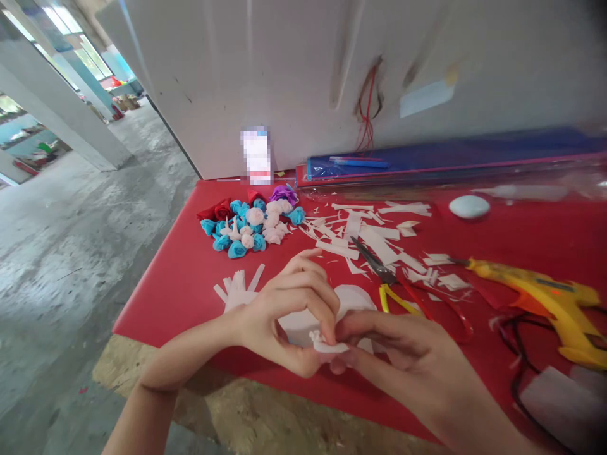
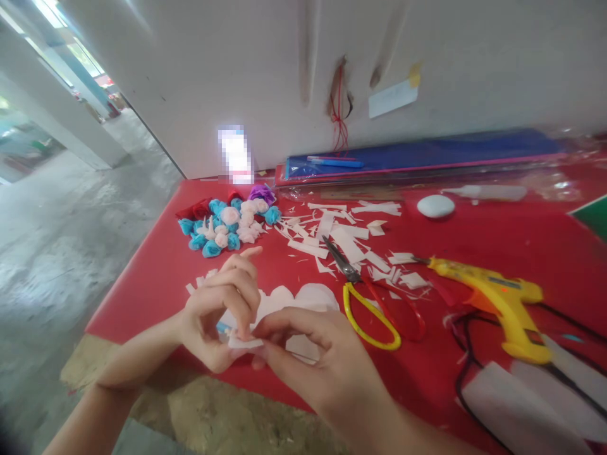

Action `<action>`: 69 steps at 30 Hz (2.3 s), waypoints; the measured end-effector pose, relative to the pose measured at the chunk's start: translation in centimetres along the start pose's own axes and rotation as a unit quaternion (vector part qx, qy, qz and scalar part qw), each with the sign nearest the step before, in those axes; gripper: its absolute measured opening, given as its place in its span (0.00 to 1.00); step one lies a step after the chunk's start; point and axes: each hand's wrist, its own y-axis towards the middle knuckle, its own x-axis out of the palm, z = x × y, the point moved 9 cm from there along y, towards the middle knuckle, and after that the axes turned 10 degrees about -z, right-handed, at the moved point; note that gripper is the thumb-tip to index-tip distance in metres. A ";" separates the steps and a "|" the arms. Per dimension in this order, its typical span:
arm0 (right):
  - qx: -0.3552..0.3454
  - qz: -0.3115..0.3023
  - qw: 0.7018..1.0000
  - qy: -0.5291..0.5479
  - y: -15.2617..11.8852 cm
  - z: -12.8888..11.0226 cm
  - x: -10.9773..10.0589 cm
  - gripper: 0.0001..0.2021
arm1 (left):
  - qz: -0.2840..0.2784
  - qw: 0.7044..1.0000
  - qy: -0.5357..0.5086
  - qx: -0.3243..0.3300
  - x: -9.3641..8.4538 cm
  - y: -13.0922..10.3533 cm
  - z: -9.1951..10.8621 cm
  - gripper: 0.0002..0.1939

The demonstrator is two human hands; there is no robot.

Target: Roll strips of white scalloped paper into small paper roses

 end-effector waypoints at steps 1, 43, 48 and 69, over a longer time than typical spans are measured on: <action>-0.015 0.014 0.999 -0.028 0.0 -0.4 -0.3 0.04 | 0.005 1.000 0.011 0.002 -0.1 0.0 0.0 0.07; -0.194 0.105 0.912 -0.345 -2.2 -5.2 0.0 0.07 | 0.070 0.997 0.039 -0.017 -0.6 0.1 1.1 0.03; -0.103 0.053 0.982 -0.148 -1.1 -2.5 -0.8 0.03 | 0.043 0.998 0.044 -0.012 -0.6 0.3 1.3 0.03; 0.065 -0.093 0.986 0.123 0.2 2.0 0.3 0.04 | -0.077 0.996 0.031 0.014 -0.3 0.7 1.4 0.05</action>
